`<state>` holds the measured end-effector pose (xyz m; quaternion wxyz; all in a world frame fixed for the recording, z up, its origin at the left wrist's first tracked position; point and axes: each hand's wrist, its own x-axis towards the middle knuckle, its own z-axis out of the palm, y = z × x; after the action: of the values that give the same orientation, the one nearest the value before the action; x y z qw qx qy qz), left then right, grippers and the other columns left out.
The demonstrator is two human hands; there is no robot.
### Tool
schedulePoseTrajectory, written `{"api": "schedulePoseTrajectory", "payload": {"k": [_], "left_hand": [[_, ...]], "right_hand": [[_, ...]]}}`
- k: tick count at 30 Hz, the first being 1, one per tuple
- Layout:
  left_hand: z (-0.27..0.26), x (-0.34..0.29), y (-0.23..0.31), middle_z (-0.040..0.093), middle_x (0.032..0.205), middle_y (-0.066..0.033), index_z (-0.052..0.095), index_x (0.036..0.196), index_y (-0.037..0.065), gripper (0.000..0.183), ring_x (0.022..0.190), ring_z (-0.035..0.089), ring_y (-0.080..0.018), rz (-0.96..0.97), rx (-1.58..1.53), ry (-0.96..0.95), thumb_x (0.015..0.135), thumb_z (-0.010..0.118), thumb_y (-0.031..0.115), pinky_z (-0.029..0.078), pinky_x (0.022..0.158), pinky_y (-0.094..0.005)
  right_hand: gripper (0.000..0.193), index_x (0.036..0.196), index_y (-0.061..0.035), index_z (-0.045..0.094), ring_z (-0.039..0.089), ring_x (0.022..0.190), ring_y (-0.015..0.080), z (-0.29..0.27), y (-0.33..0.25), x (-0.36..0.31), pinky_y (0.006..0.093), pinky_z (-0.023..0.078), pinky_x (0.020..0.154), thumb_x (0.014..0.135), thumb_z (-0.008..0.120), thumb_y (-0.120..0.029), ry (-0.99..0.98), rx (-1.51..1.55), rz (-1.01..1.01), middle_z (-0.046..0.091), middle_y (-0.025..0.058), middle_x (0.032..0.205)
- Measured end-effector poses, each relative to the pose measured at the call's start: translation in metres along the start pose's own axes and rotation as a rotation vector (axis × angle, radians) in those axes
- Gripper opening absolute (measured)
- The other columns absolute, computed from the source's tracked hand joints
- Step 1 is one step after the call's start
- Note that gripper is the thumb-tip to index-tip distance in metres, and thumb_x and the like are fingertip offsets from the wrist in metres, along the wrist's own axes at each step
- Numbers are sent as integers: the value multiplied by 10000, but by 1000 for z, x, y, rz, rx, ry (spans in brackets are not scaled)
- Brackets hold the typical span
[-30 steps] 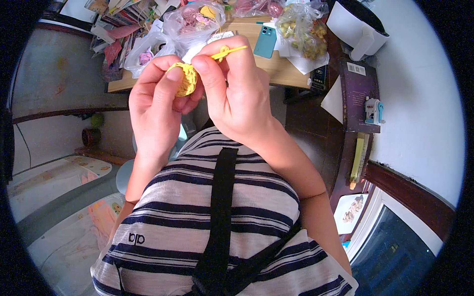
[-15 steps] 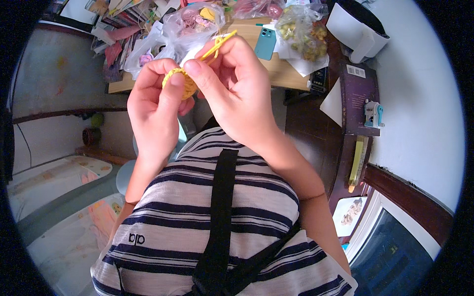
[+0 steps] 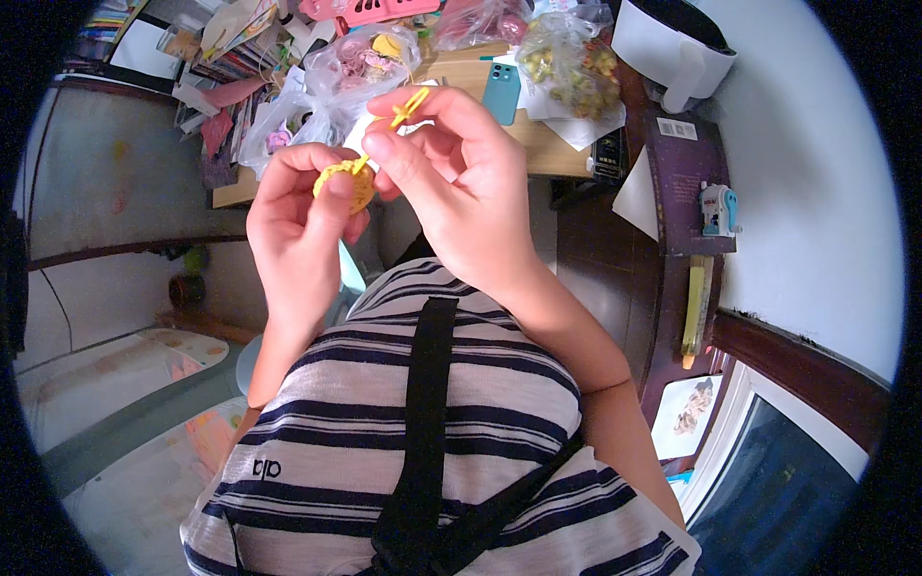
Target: The person crochets a small yellow circular piece using a red crochet hook and yellow yarn. They then cut the yarn with scissors, retrieve a needle from a plastic bag, and sew the yarn end into the crocheted piece to secure it.
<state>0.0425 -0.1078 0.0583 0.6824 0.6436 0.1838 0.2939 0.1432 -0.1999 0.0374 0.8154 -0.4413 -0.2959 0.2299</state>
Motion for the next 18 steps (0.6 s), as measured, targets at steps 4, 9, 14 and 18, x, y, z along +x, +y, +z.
{"api": "schedulePoseTrajectory", "payload": {"k": [4,9,14,18], "left_hand": [[-12,8,4,588,809,-74,528,1001,1,107,571,443,-67,-294,-432,-93,906,541,47,380,520,-212],[-16,6,1,586,773,-92,601,1029,-4,162,561,435,-79,-329,-484,-124,913,504,50,349,503,-216],[-16,3,0,547,699,-86,605,973,-54,189,510,378,-81,-370,-383,-49,904,465,54,296,463,-209],[-23,2,-3,554,702,-78,616,970,-40,173,518,395,-78,-393,-424,-76,906,488,56,308,463,-212]], "right_hand": [[194,1078,38,564,567,693,69,-5,-1,-2,202,474,620,924,582,-80,-31,57,-49,627,57,883],[175,1053,35,607,563,677,63,-13,1,0,190,462,609,938,559,-88,1,-76,-101,633,49,860],[165,1029,17,637,572,634,65,-14,1,1,188,467,577,939,560,-98,62,-166,-153,633,43,788],[177,1061,11,612,589,614,78,-10,1,-3,192,471,548,943,555,-108,83,-119,-106,636,58,798]]}}
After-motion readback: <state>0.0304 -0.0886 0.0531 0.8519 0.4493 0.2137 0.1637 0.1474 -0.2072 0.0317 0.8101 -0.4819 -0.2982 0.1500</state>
